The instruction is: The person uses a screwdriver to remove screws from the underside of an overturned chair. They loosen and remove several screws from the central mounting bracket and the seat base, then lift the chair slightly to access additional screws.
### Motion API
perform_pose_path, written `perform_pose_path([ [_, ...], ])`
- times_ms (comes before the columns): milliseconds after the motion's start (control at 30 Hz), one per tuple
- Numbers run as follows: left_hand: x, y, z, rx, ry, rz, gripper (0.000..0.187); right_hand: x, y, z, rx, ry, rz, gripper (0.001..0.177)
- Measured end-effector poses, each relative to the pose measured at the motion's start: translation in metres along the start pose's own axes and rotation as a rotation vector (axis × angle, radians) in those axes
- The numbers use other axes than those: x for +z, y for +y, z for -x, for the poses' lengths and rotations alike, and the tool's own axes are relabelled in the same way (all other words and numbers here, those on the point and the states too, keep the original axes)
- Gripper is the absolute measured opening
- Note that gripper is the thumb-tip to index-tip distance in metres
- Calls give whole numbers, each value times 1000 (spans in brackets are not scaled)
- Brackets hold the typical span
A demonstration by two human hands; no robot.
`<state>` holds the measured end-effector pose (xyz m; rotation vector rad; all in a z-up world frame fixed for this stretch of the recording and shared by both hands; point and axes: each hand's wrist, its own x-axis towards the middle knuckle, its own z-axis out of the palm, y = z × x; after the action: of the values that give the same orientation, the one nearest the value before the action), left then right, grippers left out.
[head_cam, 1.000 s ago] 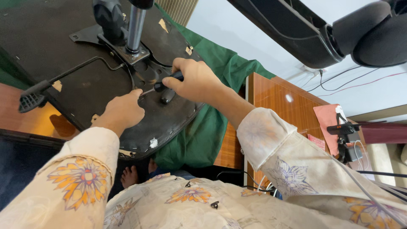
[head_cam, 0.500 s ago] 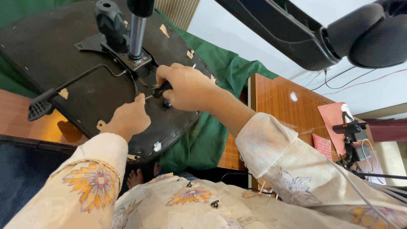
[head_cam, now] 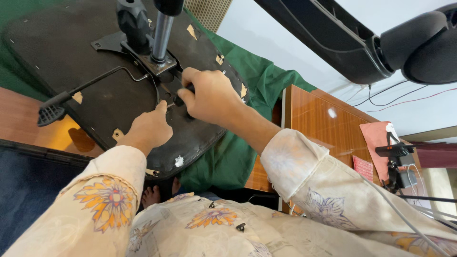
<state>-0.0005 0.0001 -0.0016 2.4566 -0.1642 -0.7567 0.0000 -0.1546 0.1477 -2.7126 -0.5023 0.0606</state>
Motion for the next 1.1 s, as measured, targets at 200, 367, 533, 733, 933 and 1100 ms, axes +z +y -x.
perform_pose_path([
  [200,9,-7,-9,21,2,-14,83,3,6,12,36,70,-28,25],
  [367,14,-12,-13,57,37,-28,83,2,3,27,-49,73,-88,30],
  [533,10,-8,-6,52,43,-18,85,-2,-3,28,-128,4,-118,29],
  [733,2,3,4,-20,14,21,85,0,-6,21,-88,16,-13,22],
  [933,1,1,8,3,22,53,85,7,-5,12,-84,46,24,21],
  [1100,1,1,10,-3,28,67,84,11,-6,6,-39,64,22,23],
])
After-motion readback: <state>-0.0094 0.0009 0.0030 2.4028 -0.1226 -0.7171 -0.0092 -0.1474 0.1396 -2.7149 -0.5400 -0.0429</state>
